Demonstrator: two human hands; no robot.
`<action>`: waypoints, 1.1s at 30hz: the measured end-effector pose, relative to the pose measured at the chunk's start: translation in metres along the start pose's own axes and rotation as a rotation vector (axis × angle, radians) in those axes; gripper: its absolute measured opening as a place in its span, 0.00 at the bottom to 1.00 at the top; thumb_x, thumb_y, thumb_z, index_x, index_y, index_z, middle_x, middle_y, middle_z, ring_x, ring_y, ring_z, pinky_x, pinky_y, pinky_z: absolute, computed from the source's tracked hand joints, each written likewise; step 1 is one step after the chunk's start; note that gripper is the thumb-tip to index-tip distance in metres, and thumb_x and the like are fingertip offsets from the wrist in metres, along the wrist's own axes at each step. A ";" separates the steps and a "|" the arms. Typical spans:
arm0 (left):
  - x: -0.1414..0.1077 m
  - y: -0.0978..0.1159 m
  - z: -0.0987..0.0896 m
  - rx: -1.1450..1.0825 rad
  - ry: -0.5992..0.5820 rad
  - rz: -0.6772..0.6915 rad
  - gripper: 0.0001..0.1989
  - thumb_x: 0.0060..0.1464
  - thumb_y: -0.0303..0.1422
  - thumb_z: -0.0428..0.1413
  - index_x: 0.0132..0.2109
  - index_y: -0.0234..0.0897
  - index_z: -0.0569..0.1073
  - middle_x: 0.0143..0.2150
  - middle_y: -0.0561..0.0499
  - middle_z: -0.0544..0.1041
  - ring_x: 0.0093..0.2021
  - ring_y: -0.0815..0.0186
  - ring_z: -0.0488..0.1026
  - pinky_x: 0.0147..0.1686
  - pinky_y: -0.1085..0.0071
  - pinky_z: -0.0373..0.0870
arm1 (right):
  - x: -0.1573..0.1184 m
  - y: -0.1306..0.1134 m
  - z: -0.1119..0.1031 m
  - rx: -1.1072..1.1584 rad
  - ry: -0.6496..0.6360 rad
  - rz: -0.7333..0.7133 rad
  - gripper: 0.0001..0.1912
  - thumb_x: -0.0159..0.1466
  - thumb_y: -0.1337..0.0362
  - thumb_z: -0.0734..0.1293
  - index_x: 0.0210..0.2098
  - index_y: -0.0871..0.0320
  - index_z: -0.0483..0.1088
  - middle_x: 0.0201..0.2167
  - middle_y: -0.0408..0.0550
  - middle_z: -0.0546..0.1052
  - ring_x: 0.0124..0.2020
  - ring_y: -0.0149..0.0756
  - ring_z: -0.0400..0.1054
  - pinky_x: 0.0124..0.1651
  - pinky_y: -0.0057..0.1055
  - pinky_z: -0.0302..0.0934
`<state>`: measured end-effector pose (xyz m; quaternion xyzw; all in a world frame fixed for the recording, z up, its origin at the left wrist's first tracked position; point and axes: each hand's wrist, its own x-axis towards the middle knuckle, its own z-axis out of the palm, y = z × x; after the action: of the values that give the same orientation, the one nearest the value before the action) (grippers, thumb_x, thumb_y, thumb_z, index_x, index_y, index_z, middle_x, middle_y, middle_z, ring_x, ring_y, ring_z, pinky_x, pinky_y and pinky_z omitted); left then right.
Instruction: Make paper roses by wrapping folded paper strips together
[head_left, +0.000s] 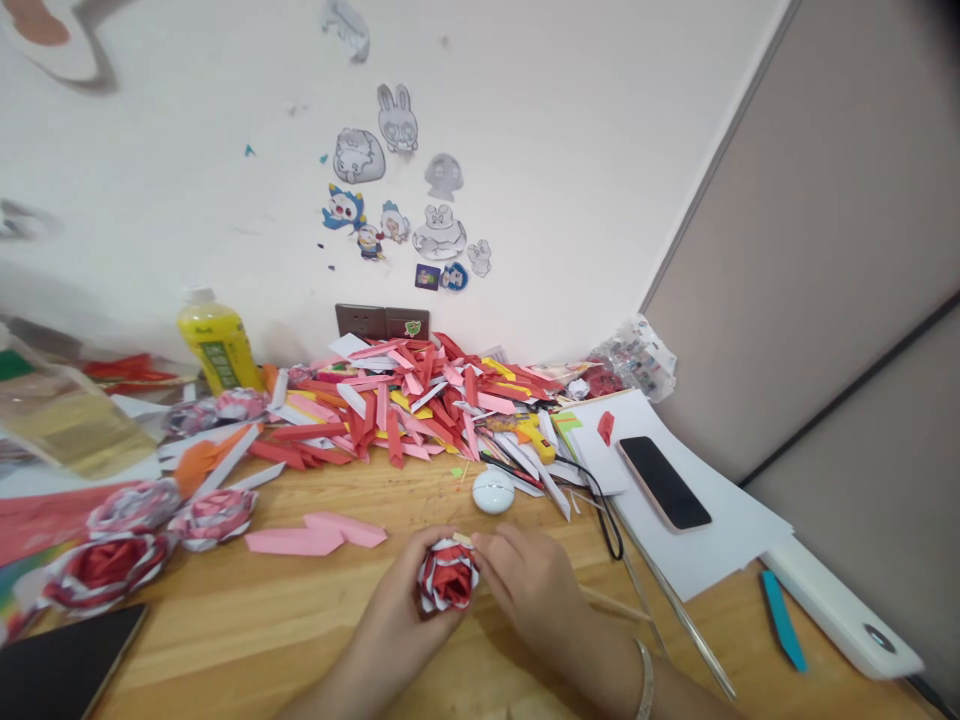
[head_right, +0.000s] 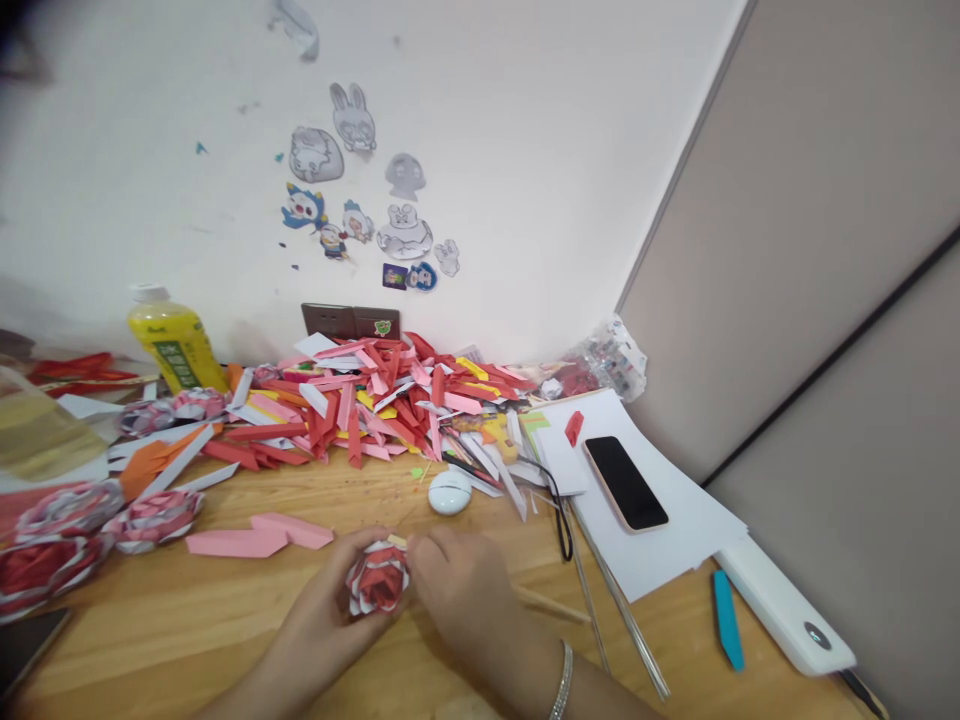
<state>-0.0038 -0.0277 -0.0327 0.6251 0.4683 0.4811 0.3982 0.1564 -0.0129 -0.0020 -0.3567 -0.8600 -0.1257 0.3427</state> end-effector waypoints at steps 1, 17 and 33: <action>0.000 0.000 0.000 0.009 -0.003 -0.002 0.20 0.41 0.23 0.56 0.45 0.38 0.66 0.42 0.47 0.75 0.41 0.59 0.74 0.42 0.63 0.72 | -0.001 0.000 0.001 0.003 -0.005 0.016 0.20 0.70 0.66 0.49 0.28 0.59 0.66 0.19 0.44 0.69 0.19 0.32 0.61 0.22 0.30 0.47; -0.001 0.006 0.001 -0.035 -0.011 -0.050 0.20 0.38 0.22 0.56 0.42 0.38 0.67 0.39 0.49 0.76 0.39 0.60 0.75 0.39 0.67 0.73 | -0.004 -0.003 0.006 0.064 -0.091 0.190 0.29 0.71 0.57 0.41 0.29 0.58 0.67 0.18 0.43 0.73 0.18 0.32 0.67 0.22 0.29 0.47; -0.002 -0.001 0.001 0.081 0.057 0.046 0.18 0.41 0.25 0.55 0.44 0.38 0.69 0.40 0.47 0.77 0.39 0.58 0.76 0.39 0.63 0.74 | -0.002 -0.003 -0.001 0.071 0.069 0.141 0.23 0.70 0.58 0.49 0.29 0.59 0.68 0.20 0.44 0.73 0.20 0.33 0.65 0.24 0.30 0.48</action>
<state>-0.0034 -0.0294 -0.0339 0.6374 0.4840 0.4886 0.3477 0.1559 -0.0167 -0.0024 -0.3994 -0.8244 -0.0828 0.3924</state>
